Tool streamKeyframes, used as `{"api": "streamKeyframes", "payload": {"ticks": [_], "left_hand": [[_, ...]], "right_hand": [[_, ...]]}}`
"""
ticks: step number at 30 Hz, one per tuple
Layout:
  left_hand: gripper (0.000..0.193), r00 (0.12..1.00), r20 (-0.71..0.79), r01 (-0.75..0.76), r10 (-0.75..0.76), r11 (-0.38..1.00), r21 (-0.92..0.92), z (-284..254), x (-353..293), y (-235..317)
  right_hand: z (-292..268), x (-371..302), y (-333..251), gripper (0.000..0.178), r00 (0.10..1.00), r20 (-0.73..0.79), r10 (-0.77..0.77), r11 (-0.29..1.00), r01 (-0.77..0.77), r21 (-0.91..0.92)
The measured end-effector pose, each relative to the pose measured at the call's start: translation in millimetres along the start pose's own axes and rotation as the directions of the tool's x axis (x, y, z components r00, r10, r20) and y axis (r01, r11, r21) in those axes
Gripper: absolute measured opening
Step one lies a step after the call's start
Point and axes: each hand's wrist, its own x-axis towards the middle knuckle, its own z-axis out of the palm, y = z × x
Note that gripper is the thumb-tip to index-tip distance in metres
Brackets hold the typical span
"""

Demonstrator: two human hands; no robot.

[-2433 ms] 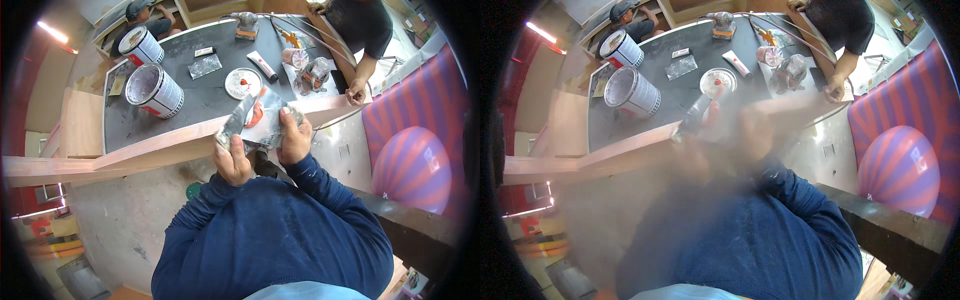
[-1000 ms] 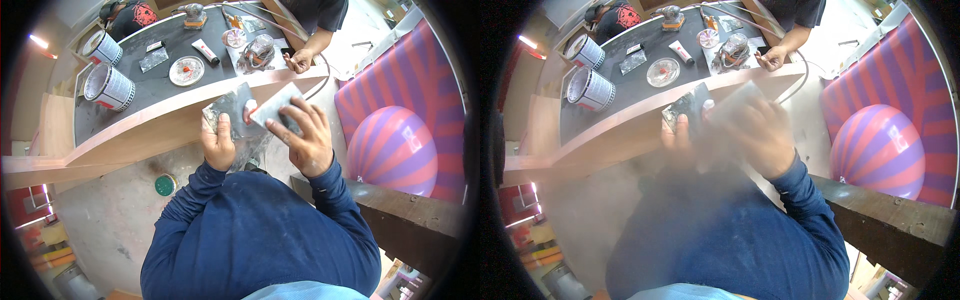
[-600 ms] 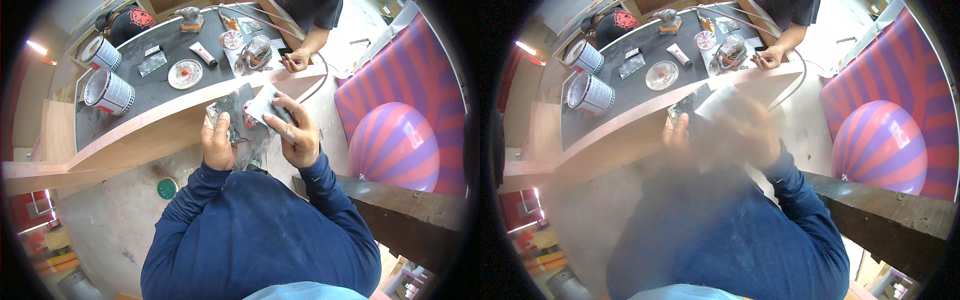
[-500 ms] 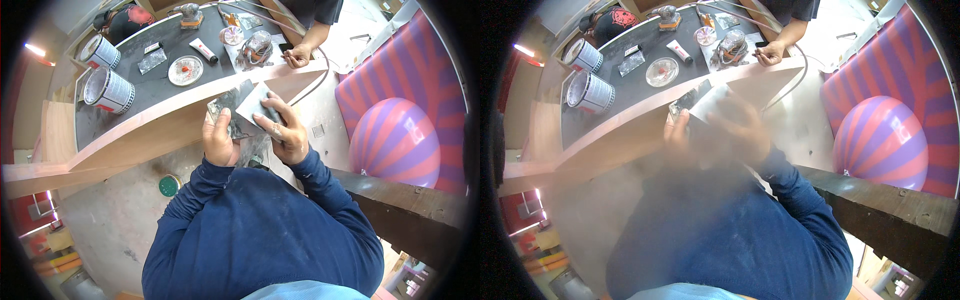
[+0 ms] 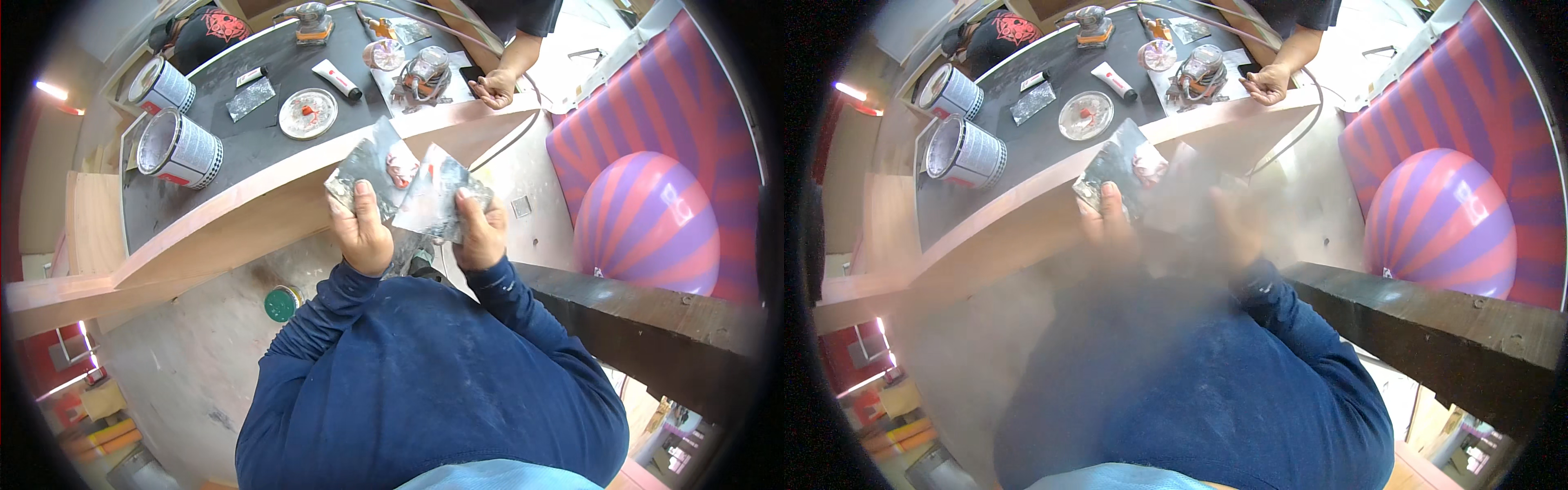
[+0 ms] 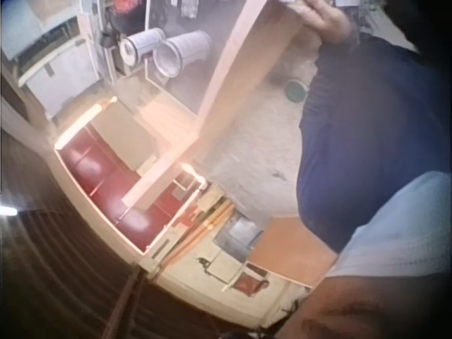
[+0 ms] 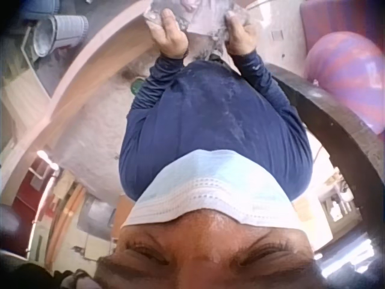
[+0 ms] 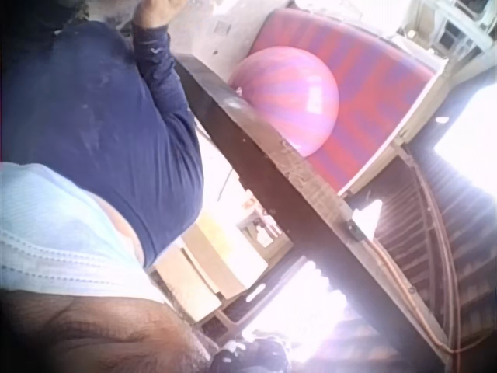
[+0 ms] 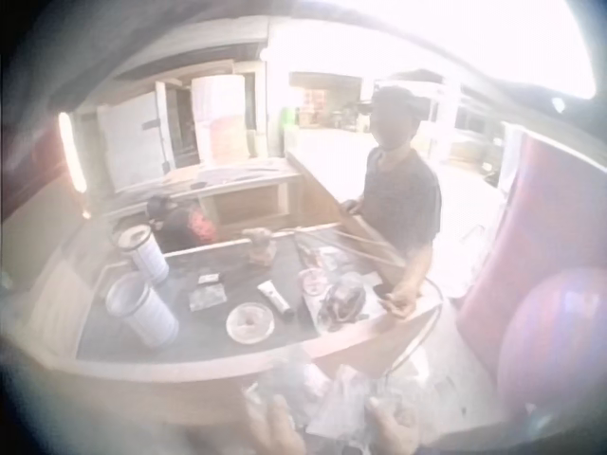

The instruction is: The person scoops filler from a can onto scrapers, adds hardener, mixes the components together using two scrapers, and applies the mixture along the edge of a wooden structure with a scraper.

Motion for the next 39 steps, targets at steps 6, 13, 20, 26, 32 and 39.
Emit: {"api": "streamKeyframes", "payload": {"ticks": [6,13,20,26,32,39], "left_hand": [[0.026,0.940,0.277,-0.280,0.199,0.915,0.292,-26,-13,4],[0.033,0.911,0.203,0.408,-0.358,0.851,-0.330,-30,3,-4],[0.037,0.945,0.108,0.327,-0.308,0.894,-0.307,-18,5,4],[0.034,0.946,0.014,0.313,-0.324,0.903,-0.293,-22,12,15],[0.030,0.956,0.022,0.291,-0.292,0.941,-0.173,-25,12,8],[0.028,0.992,0.124,-0.003,-0.005,0.998,0.065,-30,10,6]], "right_hand": [[5,21,-69,0.016,0.992,-0.129,0.010,0.980,0.016,0.196],[-8,37,-83,0.029,0.943,-0.297,-0.148,0.893,0.256,0.369],[-3,7,-113,0.033,0.972,0.130,-0.196,0.954,0.158,0.256],[-23,23,-93,0.044,0.794,0.454,-0.405,0.874,0.481,-0.063],[-57,50,-144,0.054,0.602,0.350,-0.718,0.573,0.796,-0.194],[-58,43,-163,0.062,0.602,0.463,-0.650,0.519,0.797,-0.308]]}}
